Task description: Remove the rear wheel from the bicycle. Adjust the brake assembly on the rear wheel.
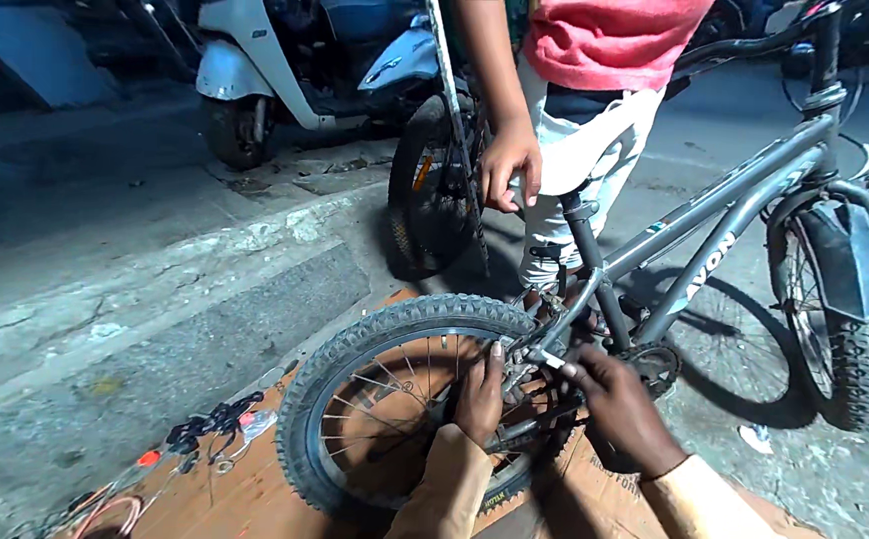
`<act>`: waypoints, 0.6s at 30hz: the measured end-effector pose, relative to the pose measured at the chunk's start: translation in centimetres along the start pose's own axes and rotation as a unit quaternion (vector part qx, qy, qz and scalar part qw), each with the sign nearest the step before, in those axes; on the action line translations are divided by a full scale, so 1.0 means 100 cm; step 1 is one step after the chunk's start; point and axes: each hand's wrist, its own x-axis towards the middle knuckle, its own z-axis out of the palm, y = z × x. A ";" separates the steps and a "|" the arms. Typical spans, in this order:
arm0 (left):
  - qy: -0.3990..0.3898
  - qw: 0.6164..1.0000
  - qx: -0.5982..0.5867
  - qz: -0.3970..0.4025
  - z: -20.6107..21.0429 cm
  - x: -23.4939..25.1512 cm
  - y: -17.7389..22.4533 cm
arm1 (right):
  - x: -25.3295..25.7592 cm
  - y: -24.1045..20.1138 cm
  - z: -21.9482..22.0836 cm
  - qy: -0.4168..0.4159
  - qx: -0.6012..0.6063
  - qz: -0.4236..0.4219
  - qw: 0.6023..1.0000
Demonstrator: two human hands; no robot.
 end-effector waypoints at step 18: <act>-0.050 0.984 -0.119 -0.123 0.001 0.010 0.012 | -0.018 0.012 0.072 -0.034 0.094 0.065 0.993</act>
